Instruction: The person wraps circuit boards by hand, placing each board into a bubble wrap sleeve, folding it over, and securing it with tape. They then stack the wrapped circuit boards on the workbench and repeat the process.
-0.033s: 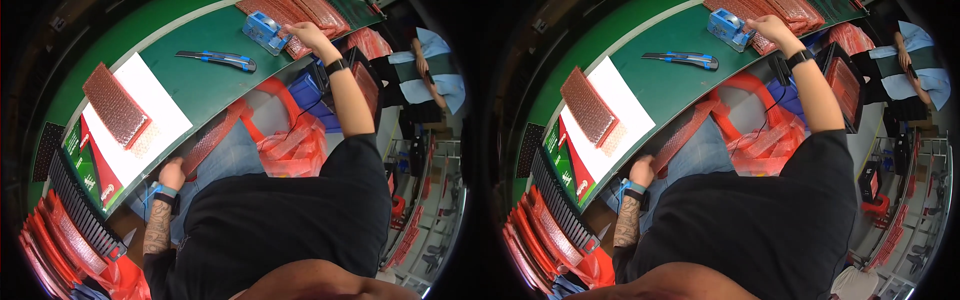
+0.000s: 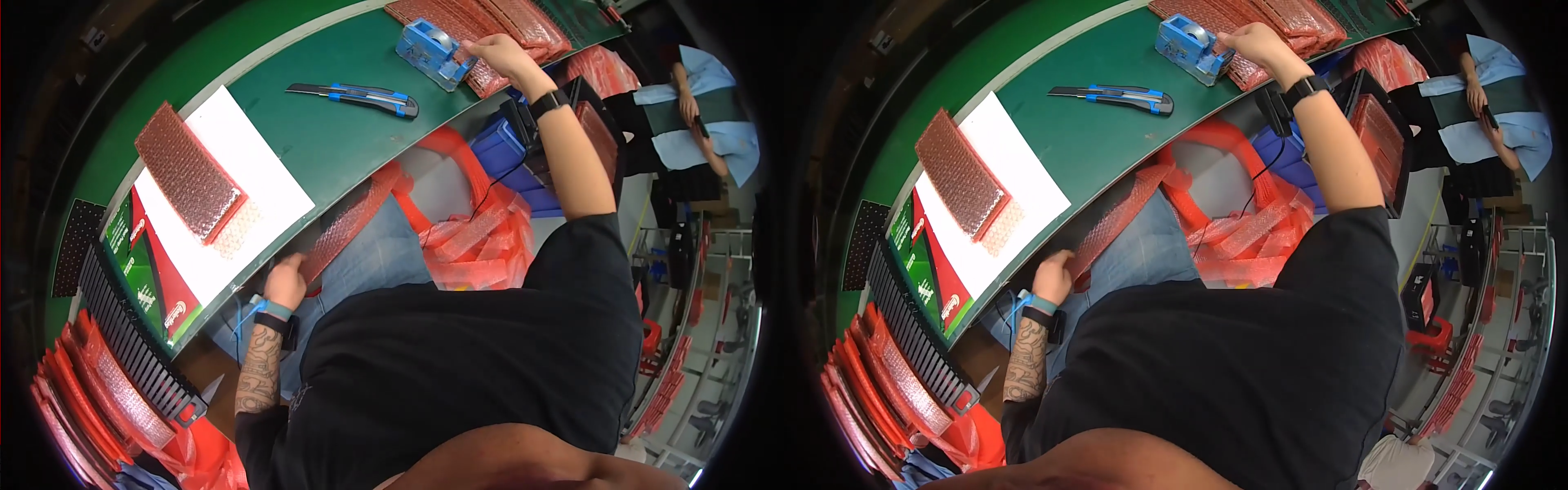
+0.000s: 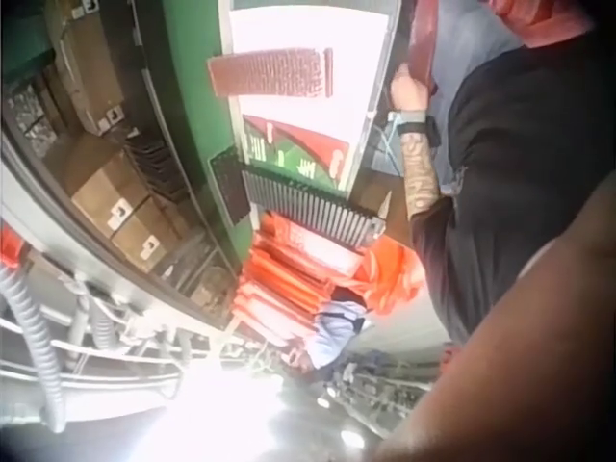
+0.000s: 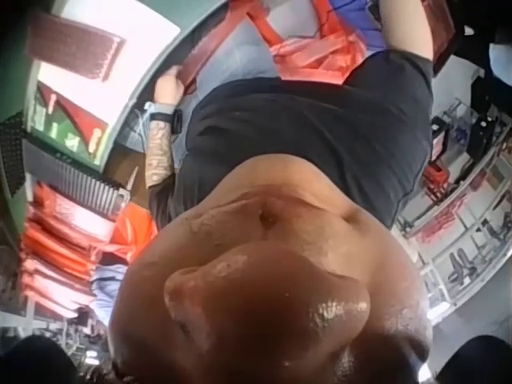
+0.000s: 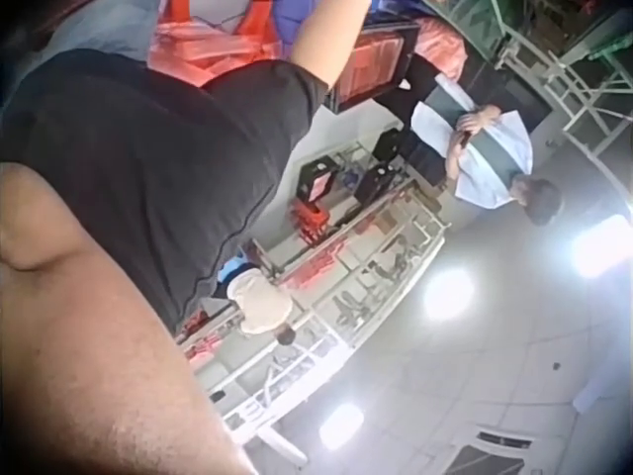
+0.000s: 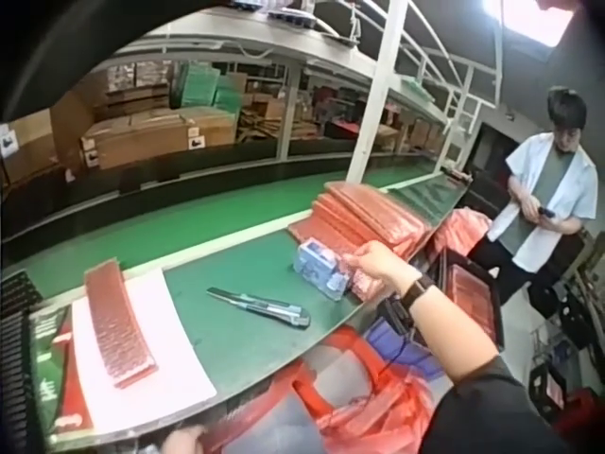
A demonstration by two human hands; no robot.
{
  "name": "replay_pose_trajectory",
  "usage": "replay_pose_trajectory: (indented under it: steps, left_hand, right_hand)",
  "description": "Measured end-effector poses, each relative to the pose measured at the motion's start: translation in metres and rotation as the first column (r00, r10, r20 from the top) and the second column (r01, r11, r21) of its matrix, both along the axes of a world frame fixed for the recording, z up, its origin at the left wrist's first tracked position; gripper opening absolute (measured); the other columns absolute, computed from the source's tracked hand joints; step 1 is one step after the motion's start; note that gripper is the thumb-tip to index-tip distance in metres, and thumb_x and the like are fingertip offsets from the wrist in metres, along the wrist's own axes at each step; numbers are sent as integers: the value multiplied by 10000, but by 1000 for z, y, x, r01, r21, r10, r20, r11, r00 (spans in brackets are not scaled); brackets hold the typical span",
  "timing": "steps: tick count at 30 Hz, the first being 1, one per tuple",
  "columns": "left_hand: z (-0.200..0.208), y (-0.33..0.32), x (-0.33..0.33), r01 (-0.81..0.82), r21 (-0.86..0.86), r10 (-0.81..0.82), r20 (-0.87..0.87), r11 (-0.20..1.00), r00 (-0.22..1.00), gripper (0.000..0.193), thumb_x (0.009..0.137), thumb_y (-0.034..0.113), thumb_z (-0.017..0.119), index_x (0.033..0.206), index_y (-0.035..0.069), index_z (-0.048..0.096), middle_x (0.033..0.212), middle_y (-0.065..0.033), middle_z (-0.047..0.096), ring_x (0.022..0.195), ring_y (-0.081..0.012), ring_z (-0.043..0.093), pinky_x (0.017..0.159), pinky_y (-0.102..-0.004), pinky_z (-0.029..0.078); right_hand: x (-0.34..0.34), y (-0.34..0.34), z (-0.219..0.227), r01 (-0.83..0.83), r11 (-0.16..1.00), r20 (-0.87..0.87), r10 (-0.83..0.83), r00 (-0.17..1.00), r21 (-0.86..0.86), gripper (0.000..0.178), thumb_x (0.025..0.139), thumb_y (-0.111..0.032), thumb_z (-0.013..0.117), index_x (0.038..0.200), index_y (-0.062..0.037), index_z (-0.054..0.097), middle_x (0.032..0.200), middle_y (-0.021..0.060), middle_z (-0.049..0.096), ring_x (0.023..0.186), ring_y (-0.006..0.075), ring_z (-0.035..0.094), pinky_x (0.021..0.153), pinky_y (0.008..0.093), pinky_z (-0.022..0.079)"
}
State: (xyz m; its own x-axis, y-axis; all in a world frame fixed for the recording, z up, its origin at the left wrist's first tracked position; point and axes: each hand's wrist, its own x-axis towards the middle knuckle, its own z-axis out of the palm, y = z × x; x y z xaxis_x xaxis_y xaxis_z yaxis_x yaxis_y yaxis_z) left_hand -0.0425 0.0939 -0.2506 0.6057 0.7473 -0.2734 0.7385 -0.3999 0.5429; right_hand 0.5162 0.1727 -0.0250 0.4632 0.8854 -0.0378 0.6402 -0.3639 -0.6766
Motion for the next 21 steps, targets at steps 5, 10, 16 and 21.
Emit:
replay_pose_trajectory:
  steps: [5, 10, 16, 21]
  left_hand:
    - [17, -13, 38, -163, -268, 285, 523, 950, 803, 361, 843, 65, 652, 1200, 13, 660, 1157, -184, 677, 1143, -375, 619, 1017, -424, 480]
    - [-4, -15, 32, 150, 55, -160, 342, 987, 926, 332, 829, 147, 708, 1139, 29, 681, 1169, -146, 685, 1107, -351, 630, 943, -448, 509]
    - [-1, -6, 23, 324, 306, -351, 34, 895, 936, 188, 752, 118, 719, 929, 62, 685, 1059, -103, 660, 1074, -312, 609, 922, -446, 493]
    - [-30, 13, 3, 329, 355, -283, -176, 875, 943, 107, 708, 119, 686, 810, 87, 678, 990, -78, 630, 1096, -297, 587, 955, -446, 477]
  right_hand:
    - [-1, 9, 16, -41, 973, -187, -2, 982, -226, 322, 894, -368, 760, 830, -54, 778, 598, -28, 517, 484, 102, 377, 473, 296, 273]
    - [-18, 15, 16, 27, 946, -123, -70, 990, -323, 302, 955, -310, 696, 890, -16, 721, 615, -12, 509, 480, 105, 455, 418, 285, 385]
    - [30, 5, -6, -377, 924, -619, 260, 741, -63, 219, 993, -212, 621, 914, -9, 639, 747, 80, 633, 631, 246, 645, 570, 392, 553]
    - [-18, -12, -4, 155, 984, -598, -176, 782, -87, 285, 1027, -283, 559, 906, -31, 614, 778, 121, 642, 603, 317, 645, 498, 456, 549]
